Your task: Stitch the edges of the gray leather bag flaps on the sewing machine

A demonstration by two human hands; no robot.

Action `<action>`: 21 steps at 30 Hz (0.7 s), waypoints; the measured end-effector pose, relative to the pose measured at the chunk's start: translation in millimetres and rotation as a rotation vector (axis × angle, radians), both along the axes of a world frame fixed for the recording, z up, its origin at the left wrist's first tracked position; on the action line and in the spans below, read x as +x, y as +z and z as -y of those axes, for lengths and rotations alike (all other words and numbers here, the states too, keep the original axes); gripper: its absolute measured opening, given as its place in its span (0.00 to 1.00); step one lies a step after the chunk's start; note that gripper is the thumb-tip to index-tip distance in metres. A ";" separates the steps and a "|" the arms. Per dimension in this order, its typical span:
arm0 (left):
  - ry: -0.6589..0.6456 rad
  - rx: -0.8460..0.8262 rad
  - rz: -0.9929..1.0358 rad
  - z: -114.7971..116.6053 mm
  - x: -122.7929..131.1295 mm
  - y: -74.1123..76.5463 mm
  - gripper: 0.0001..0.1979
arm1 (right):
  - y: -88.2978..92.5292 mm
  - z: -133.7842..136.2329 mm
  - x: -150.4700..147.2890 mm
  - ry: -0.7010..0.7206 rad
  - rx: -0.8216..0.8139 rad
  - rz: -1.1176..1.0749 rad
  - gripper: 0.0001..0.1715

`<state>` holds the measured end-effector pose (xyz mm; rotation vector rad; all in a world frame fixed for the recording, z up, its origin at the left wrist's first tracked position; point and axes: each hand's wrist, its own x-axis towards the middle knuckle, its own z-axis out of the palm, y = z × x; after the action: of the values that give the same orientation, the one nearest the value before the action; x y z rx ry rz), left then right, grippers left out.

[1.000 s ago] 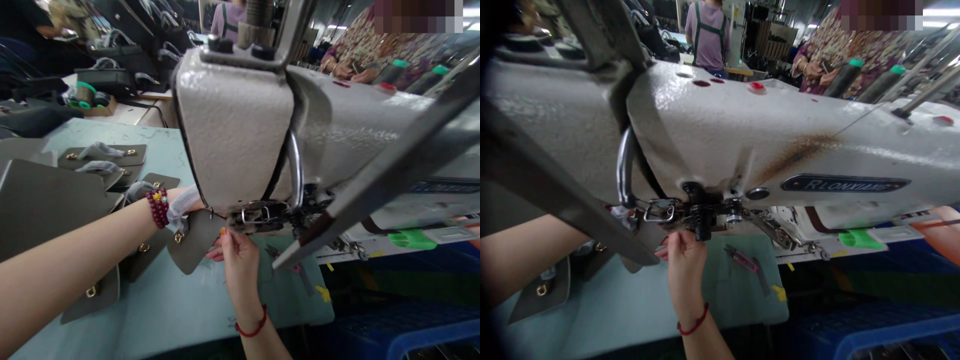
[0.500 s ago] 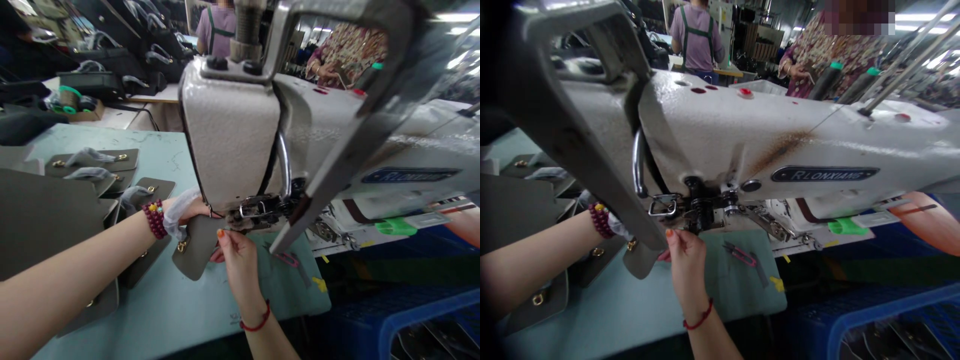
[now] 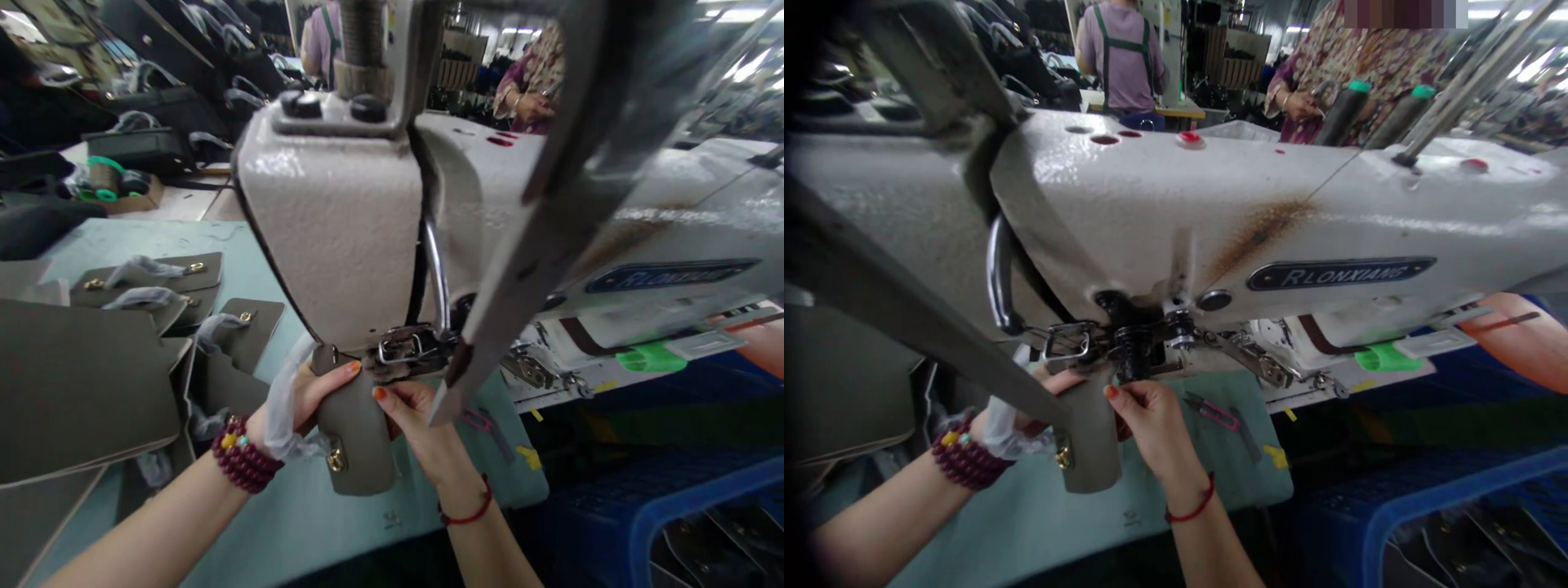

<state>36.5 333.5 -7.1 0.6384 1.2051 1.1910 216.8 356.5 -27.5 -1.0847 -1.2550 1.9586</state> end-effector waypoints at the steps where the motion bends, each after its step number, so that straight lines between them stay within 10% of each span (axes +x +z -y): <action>1: -0.026 -0.019 0.028 2.8 1.1 -3.7 0.24 | 1.4 -1.3 1.1 0.007 -0.008 0.000 0.27; 21: -0.112 -0.126 0.186 -1.9 2.9 5.6 0.14 | 2.2 0.2 -4.4 -0.046 0.120 0.076 0.22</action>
<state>39.4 335.4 -1.6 0.4834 1.0643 1.0473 212.4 356.3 -25.3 -1.1264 -1.3570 1.7992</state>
